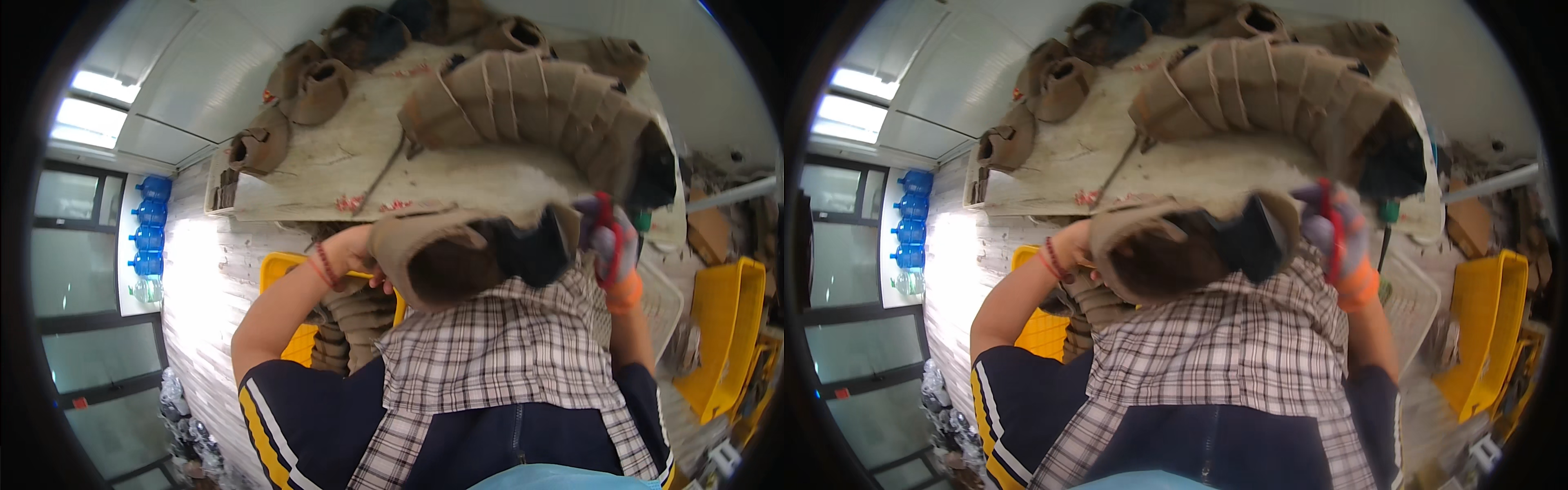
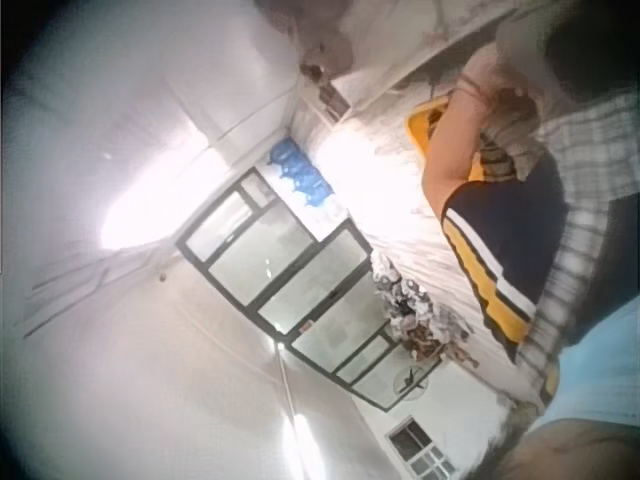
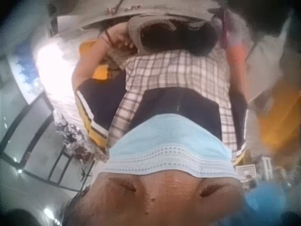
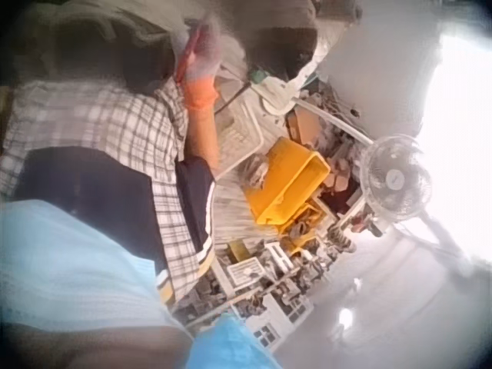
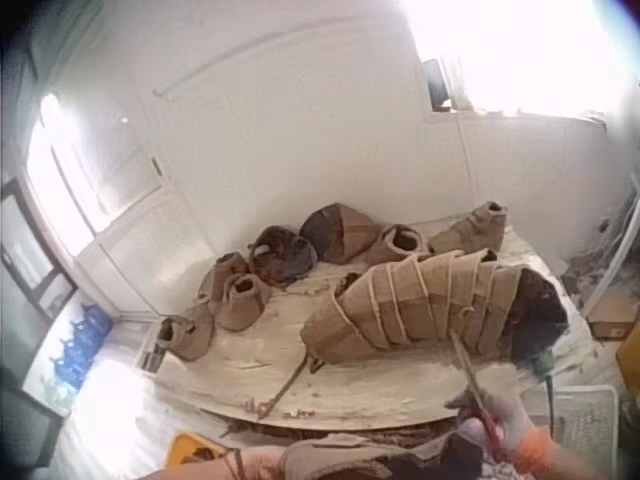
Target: The person trims the inner lining of multiple beige slippers using red-handled scissors. They pick up each slipper, cut away excess material from the interior, and place the trimmed slippers into a yellow bin.
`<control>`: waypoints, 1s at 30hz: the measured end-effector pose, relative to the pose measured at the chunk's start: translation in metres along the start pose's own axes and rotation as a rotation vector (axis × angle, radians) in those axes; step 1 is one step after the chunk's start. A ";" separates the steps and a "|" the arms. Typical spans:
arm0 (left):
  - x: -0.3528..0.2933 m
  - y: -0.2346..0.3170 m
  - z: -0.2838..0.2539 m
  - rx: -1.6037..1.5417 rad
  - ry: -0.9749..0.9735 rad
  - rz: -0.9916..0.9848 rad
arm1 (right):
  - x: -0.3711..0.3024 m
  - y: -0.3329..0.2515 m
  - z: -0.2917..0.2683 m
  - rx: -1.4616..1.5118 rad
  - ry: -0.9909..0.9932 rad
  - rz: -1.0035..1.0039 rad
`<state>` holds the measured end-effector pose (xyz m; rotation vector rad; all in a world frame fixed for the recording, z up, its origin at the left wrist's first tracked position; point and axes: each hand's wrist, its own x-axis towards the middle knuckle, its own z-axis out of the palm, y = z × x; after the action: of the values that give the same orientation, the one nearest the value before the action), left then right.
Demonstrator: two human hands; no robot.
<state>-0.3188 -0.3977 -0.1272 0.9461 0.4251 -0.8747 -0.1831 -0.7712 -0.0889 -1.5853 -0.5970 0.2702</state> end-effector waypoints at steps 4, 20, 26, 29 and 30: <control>0.058 -0.064 -0.028 -0.016 -0.114 -0.247 | -0.011 0.032 0.037 -0.338 -0.082 0.303; 0.063 -0.112 -0.037 -0.432 0.144 0.114 | 0.000 0.019 0.009 -0.970 -0.101 -0.027; 0.068 -0.104 -0.020 -0.440 -0.002 0.161 | -0.010 -0.001 0.026 -1.202 -0.466 -0.079; 0.068 -0.108 -0.022 -0.443 -0.029 0.165 | -0.009 0.003 0.037 -1.209 -0.537 -0.072; 0.068 -0.107 -0.023 -0.447 -0.032 0.158 | -0.008 0.004 0.042 -1.209 -0.567 -0.055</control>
<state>-0.3631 -0.4410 -0.2408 0.5443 0.4860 -0.6146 -0.2102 -0.7393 -0.0986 -2.6633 -1.4056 0.3431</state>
